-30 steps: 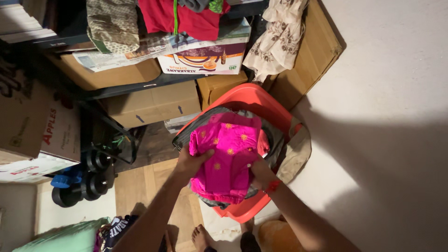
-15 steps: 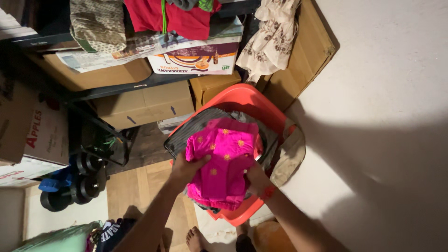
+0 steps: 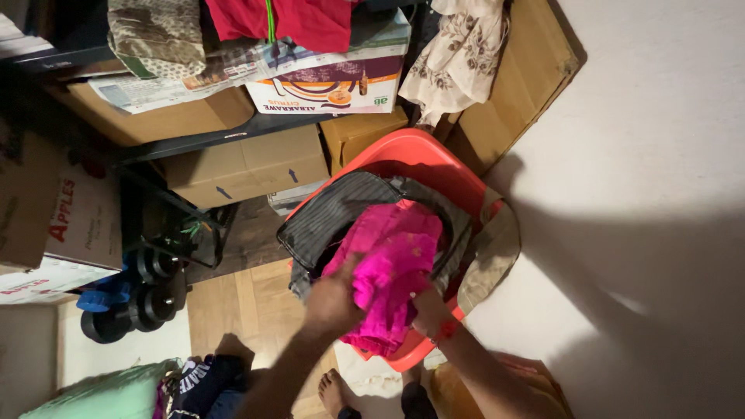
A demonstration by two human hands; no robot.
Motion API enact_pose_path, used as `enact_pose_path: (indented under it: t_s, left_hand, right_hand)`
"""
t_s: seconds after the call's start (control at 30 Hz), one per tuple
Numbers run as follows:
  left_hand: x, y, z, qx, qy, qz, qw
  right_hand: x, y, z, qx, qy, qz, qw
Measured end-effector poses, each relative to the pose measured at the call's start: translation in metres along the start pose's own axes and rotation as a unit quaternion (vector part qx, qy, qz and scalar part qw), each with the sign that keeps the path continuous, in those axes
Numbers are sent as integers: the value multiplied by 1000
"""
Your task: The person folds various pieces of clothing, including a pink top and a black and white patterned garment, and places them into a grey bag resting on a red chair. The person handles the clothes one by one, folding them neatly before packing.
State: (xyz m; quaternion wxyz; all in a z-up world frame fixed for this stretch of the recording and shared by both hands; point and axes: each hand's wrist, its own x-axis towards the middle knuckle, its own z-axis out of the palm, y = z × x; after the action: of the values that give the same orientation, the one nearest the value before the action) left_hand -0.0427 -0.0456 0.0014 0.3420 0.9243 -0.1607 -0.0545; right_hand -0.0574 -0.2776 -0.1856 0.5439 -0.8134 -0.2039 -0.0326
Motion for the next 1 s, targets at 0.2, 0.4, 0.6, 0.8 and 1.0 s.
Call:
enact_pose_path:
  t_s: [0.2, 0.4, 0.6, 0.8, 1.0]
  left_hand:
    - [-16, 21, 29, 43, 14, 137, 990]
    - [10, -49, 48, -100, 63, -50, 992]
    - [2, -101, 37, -367, -57, -273, 887]
    - [-15, -114, 57, -402, -135, -265, 866]
    - [8, -125, 91, -341, -135, -194, 910]
  right_hand:
    - [-12, -19, -2, 259, 7, 137, 956]
    - [-9, -11, -3, 588, 140, 403, 687]
    - [-7, -37, 4, 516, 51, 277, 809]
    - [1, -57, 17, 502, 134, 467, 715]
    - [-7, -58, 10, 465, 56, 473, 746]
